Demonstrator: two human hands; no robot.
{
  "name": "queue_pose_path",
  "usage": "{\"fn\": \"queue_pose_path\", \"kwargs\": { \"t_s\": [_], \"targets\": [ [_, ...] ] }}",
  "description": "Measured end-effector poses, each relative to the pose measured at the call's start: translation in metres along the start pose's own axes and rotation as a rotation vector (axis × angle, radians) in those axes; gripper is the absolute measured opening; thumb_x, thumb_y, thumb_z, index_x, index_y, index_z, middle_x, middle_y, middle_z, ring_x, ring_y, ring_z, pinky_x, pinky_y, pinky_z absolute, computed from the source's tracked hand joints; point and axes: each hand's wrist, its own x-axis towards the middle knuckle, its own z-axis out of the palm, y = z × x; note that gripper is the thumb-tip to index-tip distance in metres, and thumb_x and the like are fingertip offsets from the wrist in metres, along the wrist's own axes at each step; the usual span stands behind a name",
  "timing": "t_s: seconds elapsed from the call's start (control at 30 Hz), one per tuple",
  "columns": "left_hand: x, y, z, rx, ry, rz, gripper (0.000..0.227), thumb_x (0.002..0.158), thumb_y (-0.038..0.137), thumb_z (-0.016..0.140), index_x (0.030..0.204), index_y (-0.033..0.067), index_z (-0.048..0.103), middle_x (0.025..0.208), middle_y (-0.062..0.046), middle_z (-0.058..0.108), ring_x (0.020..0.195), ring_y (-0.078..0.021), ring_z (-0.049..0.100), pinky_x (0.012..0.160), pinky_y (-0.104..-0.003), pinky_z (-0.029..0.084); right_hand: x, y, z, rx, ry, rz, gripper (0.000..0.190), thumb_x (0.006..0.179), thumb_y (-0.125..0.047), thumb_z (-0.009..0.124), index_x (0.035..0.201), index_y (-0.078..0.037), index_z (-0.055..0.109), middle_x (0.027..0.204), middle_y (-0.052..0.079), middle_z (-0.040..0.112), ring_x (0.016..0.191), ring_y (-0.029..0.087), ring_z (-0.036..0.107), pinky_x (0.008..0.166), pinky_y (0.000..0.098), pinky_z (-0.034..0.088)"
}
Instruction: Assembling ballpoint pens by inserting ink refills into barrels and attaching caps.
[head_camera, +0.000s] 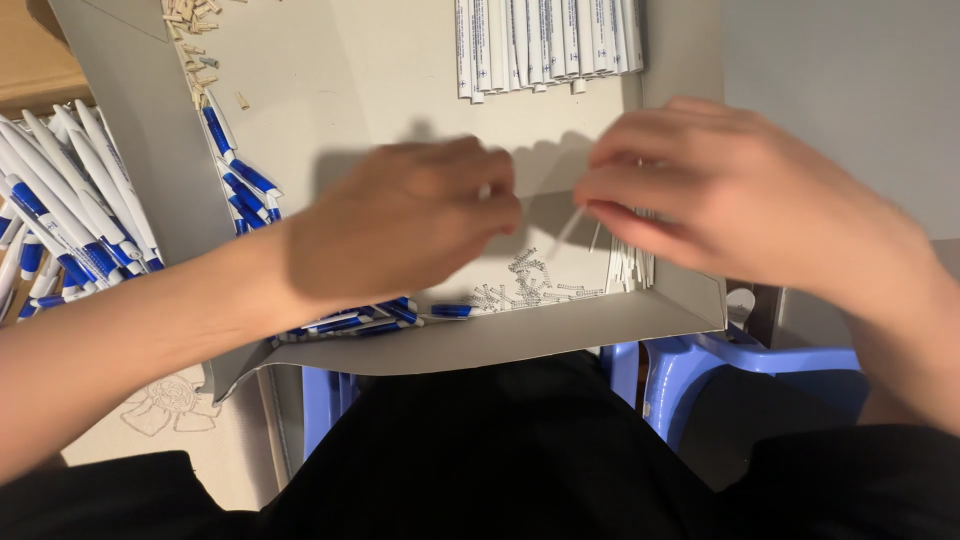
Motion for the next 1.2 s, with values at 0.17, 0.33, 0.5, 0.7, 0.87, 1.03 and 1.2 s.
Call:
{"fn": "queue_pose_path", "kwargs": {
  "t_s": [0.17, 0.33, 0.5, 0.7, 0.87, 1.03, 1.2],
  "targets": [
    [-0.017, 0.015, -0.037, -0.398, 0.106, -0.272, 0.009, 0.093, 0.000, 0.076, 0.099, 0.0050, 0.071, 0.092, -0.007, 0.074, 0.081, -0.0195, 0.071, 0.074, -0.031, 0.060, 0.008, -0.035, -0.009, 0.455, 0.278, 0.246, 0.005, 0.089, 0.002, 0.074, 0.093, 0.000, 0.073, 0.087, 0.008, 0.077, 0.081, 0.019, 0.076, 0.079, 0.0270, 0.061],
    [-0.025, 0.026, -0.042, -0.478, 0.181, -0.315, 0.012, 0.091, 0.000, 0.081, 0.100, 0.0015, 0.072, 0.087, -0.008, 0.074, 0.076, -0.0176, 0.074, 0.074, -0.026, 0.064, 0.015, -0.048, -0.008, 0.541, 0.339, 0.284, 0.007, 0.088, 0.001, 0.075, 0.094, 0.002, 0.071, 0.085, 0.007, 0.079, 0.081, 0.015, 0.081, 0.074, 0.0201, 0.062],
    [-0.027, 0.026, -0.035, -0.457, 0.256, -0.240, 0.011, 0.090, 0.003, 0.085, 0.093, 0.0021, 0.074, 0.080, -0.006, 0.073, 0.070, -0.0145, 0.071, 0.068, -0.023, 0.060, 0.020, -0.050, -0.002, 0.492, 0.276, 0.316, 0.005, 0.090, -0.004, 0.075, 0.095, -0.006, 0.074, 0.089, -0.002, 0.080, 0.084, 0.009, 0.079, 0.072, 0.0178, 0.060],
    [-0.029, 0.025, -0.030, -0.544, 0.201, -0.259, 0.009, 0.091, 0.003, 0.081, 0.097, 0.0043, 0.073, 0.084, -0.006, 0.074, 0.075, -0.0141, 0.073, 0.073, -0.023, 0.063, 0.026, -0.046, 0.003, 0.528, 0.251, 0.247, 0.009, 0.088, -0.004, 0.077, 0.096, -0.002, 0.074, 0.092, 0.004, 0.081, 0.087, 0.015, 0.081, 0.077, 0.0206, 0.064],
    [-0.027, 0.026, -0.031, -0.509, 0.206, -0.255, 0.007, 0.093, 0.001, 0.078, 0.097, 0.0029, 0.073, 0.084, -0.007, 0.070, 0.074, -0.0160, 0.070, 0.070, -0.025, 0.060, 0.031, -0.041, 0.008, 0.527, 0.218, 0.189, 0.013, 0.089, -0.006, 0.077, 0.102, -0.002, 0.075, 0.096, 0.006, 0.081, 0.089, 0.017, 0.081, 0.083, 0.0247, 0.064],
    [-0.023, 0.030, -0.035, -0.434, 0.219, -0.187, 0.005, 0.098, -0.004, 0.072, 0.096, -0.0003, 0.069, 0.088, -0.011, 0.065, 0.074, -0.0203, 0.065, 0.069, -0.029, 0.055, 0.030, -0.037, 0.025, 0.410, 0.225, 0.169, 0.013, 0.091, -0.012, 0.078, 0.102, -0.004, 0.079, 0.096, 0.007, 0.080, 0.089, 0.020, 0.078, 0.083, 0.0317, 0.064],
    [-0.016, 0.035, -0.030, -0.174, 0.251, -0.011, 0.019, 0.099, -0.022, 0.062, 0.094, -0.0037, 0.057, 0.083, -0.014, 0.057, 0.076, -0.0272, 0.053, 0.067, -0.036, 0.051, 0.028, -0.035, 0.044, 0.508, 0.161, 0.190, 0.012, 0.095, -0.009, 0.071, 0.100, 0.001, 0.076, 0.089, 0.012, 0.080, 0.073, 0.022, 0.077, 0.065, 0.0297, 0.066]
  ]
}}
